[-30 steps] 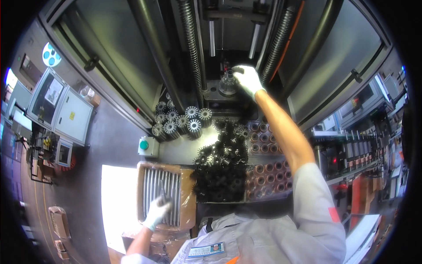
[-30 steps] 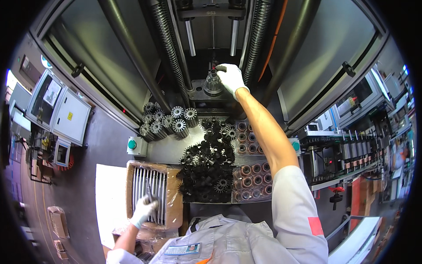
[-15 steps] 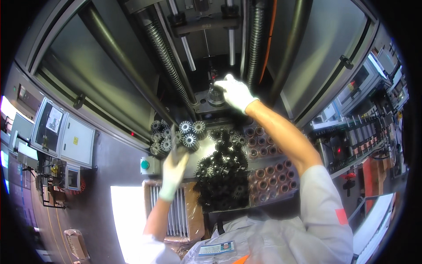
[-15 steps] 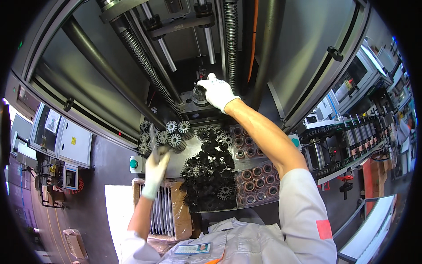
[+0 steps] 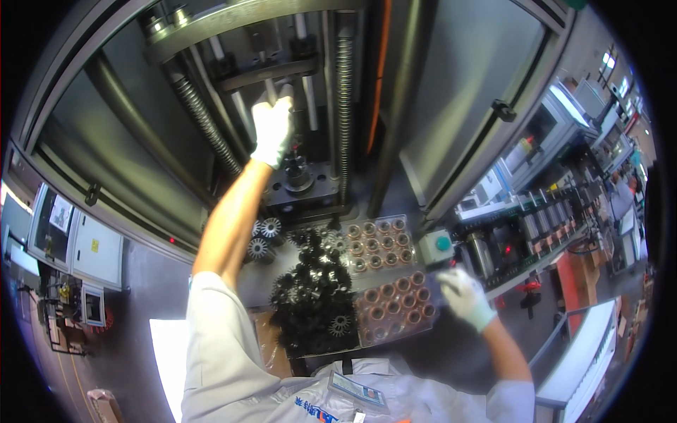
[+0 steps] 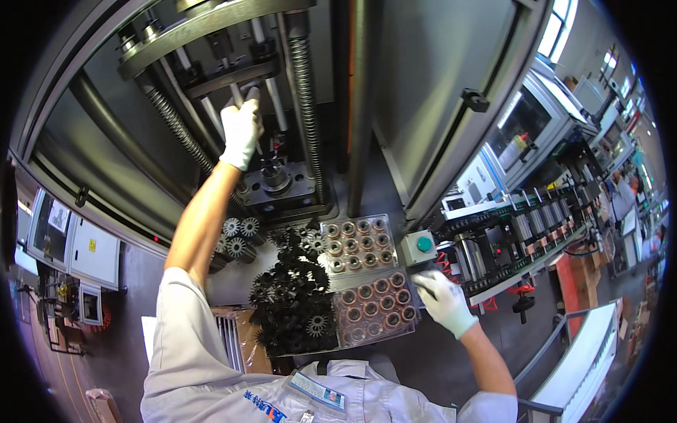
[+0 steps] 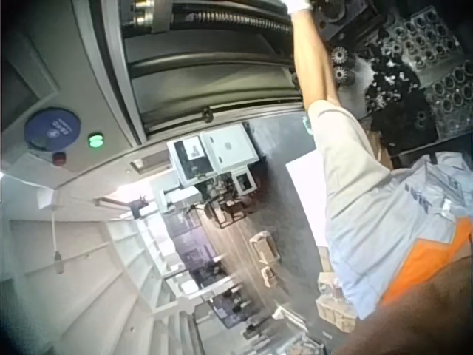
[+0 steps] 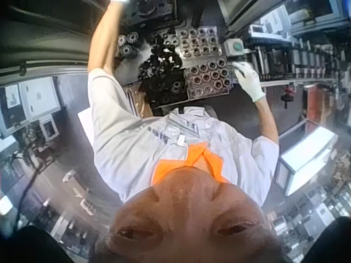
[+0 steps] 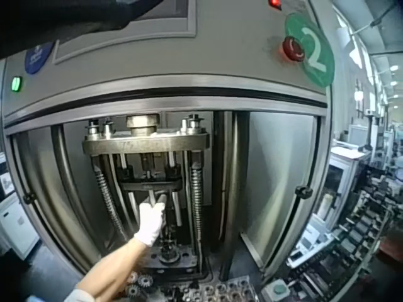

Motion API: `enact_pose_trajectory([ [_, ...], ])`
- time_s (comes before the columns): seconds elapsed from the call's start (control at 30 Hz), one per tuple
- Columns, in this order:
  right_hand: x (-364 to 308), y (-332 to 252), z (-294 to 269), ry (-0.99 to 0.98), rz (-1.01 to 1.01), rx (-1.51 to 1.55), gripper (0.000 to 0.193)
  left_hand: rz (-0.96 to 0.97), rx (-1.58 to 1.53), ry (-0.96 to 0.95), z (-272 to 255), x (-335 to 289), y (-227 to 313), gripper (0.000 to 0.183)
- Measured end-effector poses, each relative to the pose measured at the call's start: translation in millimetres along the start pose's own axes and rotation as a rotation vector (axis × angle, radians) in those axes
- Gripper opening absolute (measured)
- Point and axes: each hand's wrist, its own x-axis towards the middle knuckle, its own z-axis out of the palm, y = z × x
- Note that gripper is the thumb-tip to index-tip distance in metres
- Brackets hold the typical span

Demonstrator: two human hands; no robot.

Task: The person picks up metal rotors from an assembly line and places them into a white storage container. The person also handles individual circular metal components, moving them between a press machine and various storage boxes.

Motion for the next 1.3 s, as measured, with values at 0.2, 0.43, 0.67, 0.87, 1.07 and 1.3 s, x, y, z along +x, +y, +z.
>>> enact_pose_trajectory([
  [0.2,-121,50,0,0.251,0.619,0.502,0.024,-0.088,-0.175,-0.144,-1,24,8,0.040],
  [0.43,-169,31,13,0.205,0.794,0.544,0.028,0.343,0.614,0.119,5,-65,49,0.040],
  [0.67,-171,49,10,0.165,0.678,0.625,0.029,0.145,0.379,-0.798,120,-264,29,0.033],
  [0.87,-228,108,-9,0.152,0.336,0.372,0.027,0.643,0.588,-0.877,223,-315,-53,0.025],
  [1.07,-409,211,-20,0.265,0.772,0.475,0.032,0.507,0.870,-0.875,241,-324,-56,0.016],
  [1.3,-469,283,-69,0.497,0.806,0.682,0.030,0.118,1.059,-0.684,283,-314,-56,0.037],
])
